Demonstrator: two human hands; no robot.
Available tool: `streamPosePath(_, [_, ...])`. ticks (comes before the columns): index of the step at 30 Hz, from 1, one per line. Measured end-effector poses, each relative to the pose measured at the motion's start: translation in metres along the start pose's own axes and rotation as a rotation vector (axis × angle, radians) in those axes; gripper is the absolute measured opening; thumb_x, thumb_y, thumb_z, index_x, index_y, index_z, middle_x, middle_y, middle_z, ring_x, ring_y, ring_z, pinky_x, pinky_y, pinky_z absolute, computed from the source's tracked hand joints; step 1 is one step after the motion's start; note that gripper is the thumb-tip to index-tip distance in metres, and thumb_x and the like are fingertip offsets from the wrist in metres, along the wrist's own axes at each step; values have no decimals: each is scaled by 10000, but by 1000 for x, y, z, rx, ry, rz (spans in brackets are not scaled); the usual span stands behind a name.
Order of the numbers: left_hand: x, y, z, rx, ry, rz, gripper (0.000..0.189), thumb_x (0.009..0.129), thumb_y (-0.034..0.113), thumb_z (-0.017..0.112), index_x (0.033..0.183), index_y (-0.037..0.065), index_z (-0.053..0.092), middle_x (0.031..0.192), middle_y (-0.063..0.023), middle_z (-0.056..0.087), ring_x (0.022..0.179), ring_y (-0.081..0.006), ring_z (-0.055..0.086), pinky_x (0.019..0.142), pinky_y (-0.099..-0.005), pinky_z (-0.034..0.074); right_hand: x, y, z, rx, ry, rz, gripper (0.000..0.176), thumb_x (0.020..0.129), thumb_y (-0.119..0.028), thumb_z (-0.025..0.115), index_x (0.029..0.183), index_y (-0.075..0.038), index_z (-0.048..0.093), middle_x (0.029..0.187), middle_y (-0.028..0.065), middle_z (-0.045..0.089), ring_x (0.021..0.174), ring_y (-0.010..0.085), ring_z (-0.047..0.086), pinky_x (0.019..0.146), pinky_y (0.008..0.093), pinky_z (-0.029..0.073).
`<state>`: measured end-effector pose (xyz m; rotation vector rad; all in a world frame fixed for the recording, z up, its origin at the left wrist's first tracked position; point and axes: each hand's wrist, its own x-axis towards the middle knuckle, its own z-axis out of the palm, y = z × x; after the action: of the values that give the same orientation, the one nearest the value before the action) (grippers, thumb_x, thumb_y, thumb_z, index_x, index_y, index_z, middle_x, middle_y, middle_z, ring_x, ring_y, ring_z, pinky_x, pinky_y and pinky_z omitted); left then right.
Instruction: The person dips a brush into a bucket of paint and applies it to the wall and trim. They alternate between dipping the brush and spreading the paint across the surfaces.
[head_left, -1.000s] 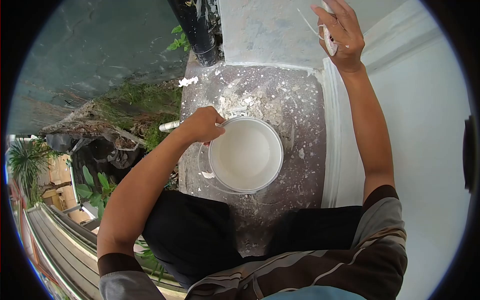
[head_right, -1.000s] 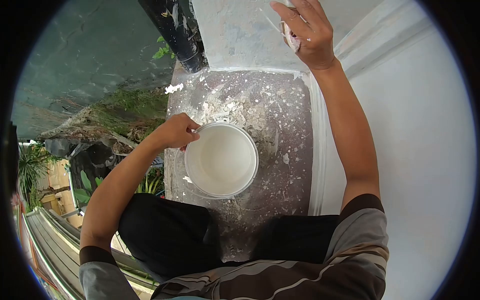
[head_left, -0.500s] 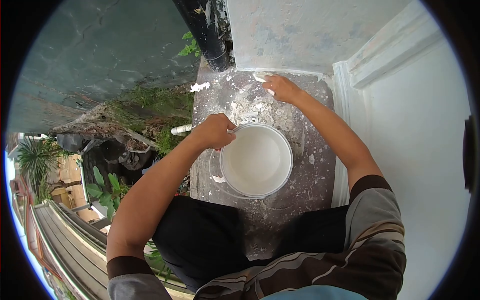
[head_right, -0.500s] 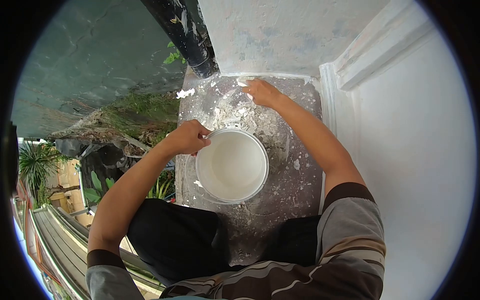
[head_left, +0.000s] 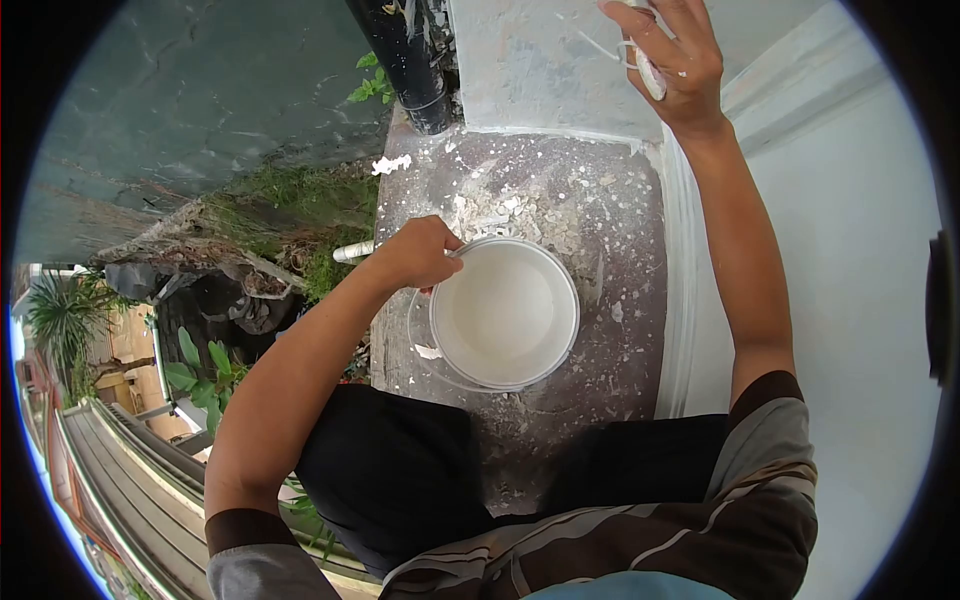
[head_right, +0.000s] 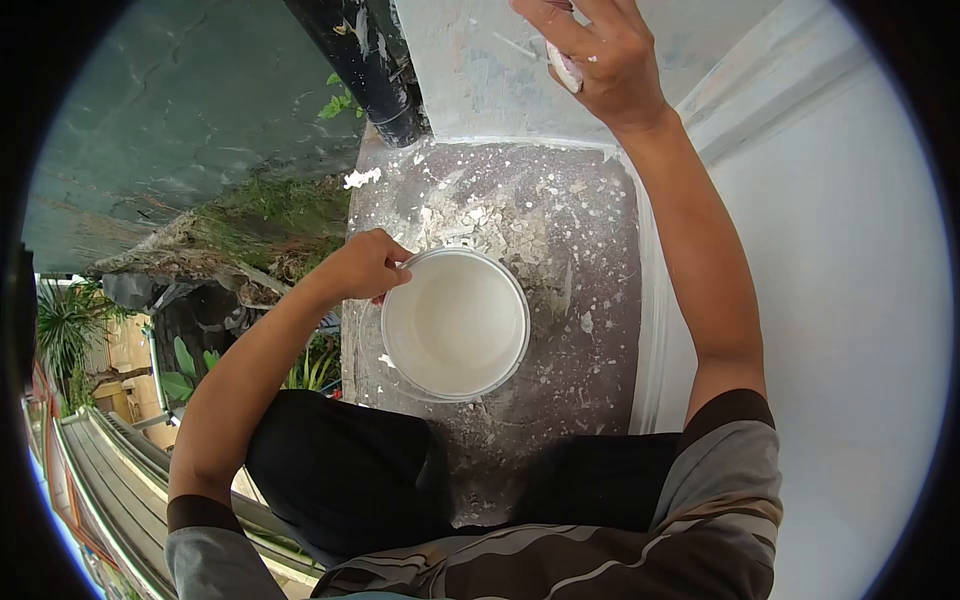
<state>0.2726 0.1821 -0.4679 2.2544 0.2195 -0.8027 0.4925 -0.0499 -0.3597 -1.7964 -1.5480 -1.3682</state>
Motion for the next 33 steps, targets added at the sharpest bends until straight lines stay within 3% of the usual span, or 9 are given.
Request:
streamPosePath(3, [-1,4,-1,7,8,-5,260,810,102,653,1029,-25,715,832,-208,674,574,-220,684,529,-324,564,14,-3,-3,-123,41,43,242,723,63,655,943,-30,692,1195,233,595,1027,360,606,832,402,533])
streamPosePath(4, [-1,3,0,8,20,-2,260,811,103,656,1028,-26,714,834,-206,675,578,-219,684,534,-324,565,-18,12,23,-170,16,26,348,690,69,687,977,-126,702,1125,86,628,1030,279,596,867,327,535])
streamPosePath(13, [-2,6,3,17,32,-27,259,811,113,656,1036,1,722,798,-186,695,581,-215,683,564,-318,568,-214,-67,96,308,-888,384,298,714,39,627,979,-89,671,1211,107,591,1140,307,543,989,385,468])
streamPosePath(16, [-1,0,1,36,29,-26,261,812,117,649,1037,10,725,803,-179,699,576,-213,685,567,-320,569,-216,-38,100,450,-943,420,344,696,31,667,1014,-100,677,1203,138,628,1069,327,588,923,400,492])
streamPosePath(19, [2,1,3,38,28,-34,255,814,121,640,1031,22,731,801,-178,700,576,-212,687,573,-329,570,-196,3,106,433,-794,665,327,699,48,630,995,-74,697,933,136,692,910,347,635,829,398,508])
streamPosePath(23, [-3,5,0,31,9,-21,241,818,122,629,1014,35,740,750,-179,694,571,-213,687,586,-335,570,-115,39,51,451,-492,565,285,732,-11,686,1004,-90,721,888,139,712,786,326,643,781,375,513])
streamPosePath(28, [-1,5,0,47,14,16,235,822,119,622,1005,32,740,709,-170,683,555,-216,680,601,-325,569,0,31,-53,233,-180,325,269,691,84,643,933,-26,687,1208,222,585,1072,391,580,861,426,515])
streamPosePath(31, [-3,7,1,66,14,26,242,845,87,624,1059,41,727,665,-139,670,524,-169,641,566,-317,537,15,26,-32,-71,97,62,261,673,87,640,907,-21,680,1190,220,599,1075,386,579,848,437,511])
streamPosePath(33, [-4,6,3,61,33,21,249,856,72,625,1084,46,721,638,-123,663,509,-146,623,547,-314,521,-14,17,4,-124,18,75,236,712,49,648,919,-62,672,1185,175,609,1068,347,584,838,398,522])
